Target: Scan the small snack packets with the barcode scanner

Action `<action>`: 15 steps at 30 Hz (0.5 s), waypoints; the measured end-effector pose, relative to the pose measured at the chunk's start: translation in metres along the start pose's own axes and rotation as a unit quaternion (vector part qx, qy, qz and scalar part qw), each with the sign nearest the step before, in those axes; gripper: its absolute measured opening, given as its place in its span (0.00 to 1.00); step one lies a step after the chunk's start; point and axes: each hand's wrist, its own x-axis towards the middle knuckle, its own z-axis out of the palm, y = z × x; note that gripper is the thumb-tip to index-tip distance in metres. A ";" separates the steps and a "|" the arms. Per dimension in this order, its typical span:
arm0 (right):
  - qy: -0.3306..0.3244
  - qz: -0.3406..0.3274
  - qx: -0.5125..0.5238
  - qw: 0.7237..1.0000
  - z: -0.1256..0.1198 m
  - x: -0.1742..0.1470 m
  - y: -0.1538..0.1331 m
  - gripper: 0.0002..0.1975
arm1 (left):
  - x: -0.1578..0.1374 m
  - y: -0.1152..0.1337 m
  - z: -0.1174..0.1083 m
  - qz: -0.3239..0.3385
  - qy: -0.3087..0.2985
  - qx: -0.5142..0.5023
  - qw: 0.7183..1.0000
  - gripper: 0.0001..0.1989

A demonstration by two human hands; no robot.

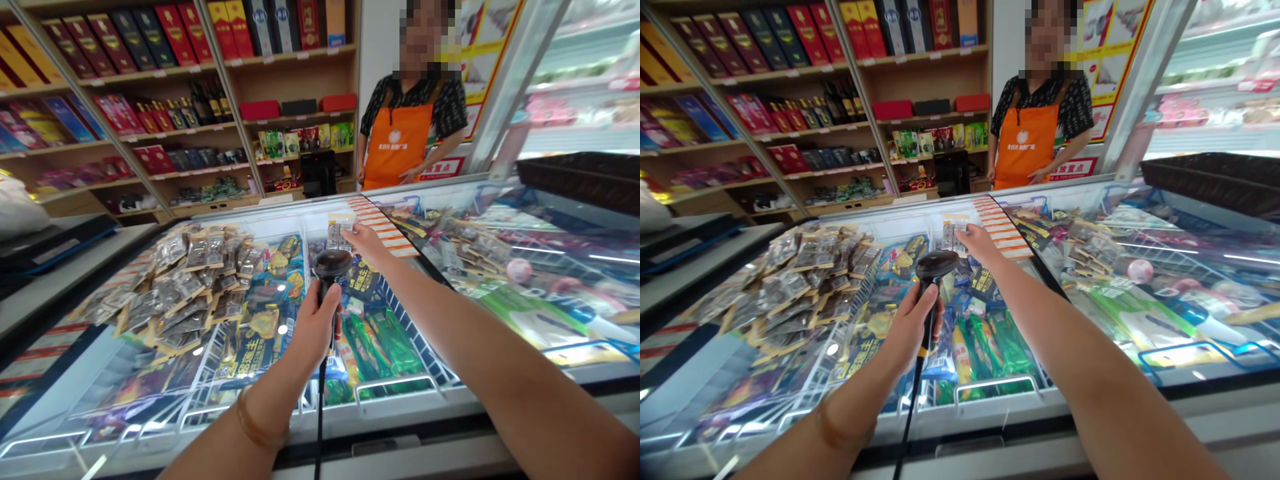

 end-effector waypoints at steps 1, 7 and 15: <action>0.002 0.000 0.001 1.000 0.001 0.001 0.001 0.22 | 0.001 -0.002 0.000 0.001 -0.001 0.001 1.000 0.27; 0.012 -0.003 0.025 1.000 0.002 0.001 0.001 0.23 | 0.001 -0.001 0.002 0.000 -0.014 0.009 1.000 0.26; 0.014 -0.012 0.022 1.000 0.002 0.001 0.003 0.22 | -0.001 0.002 0.002 0.006 -0.029 0.000 1.000 0.24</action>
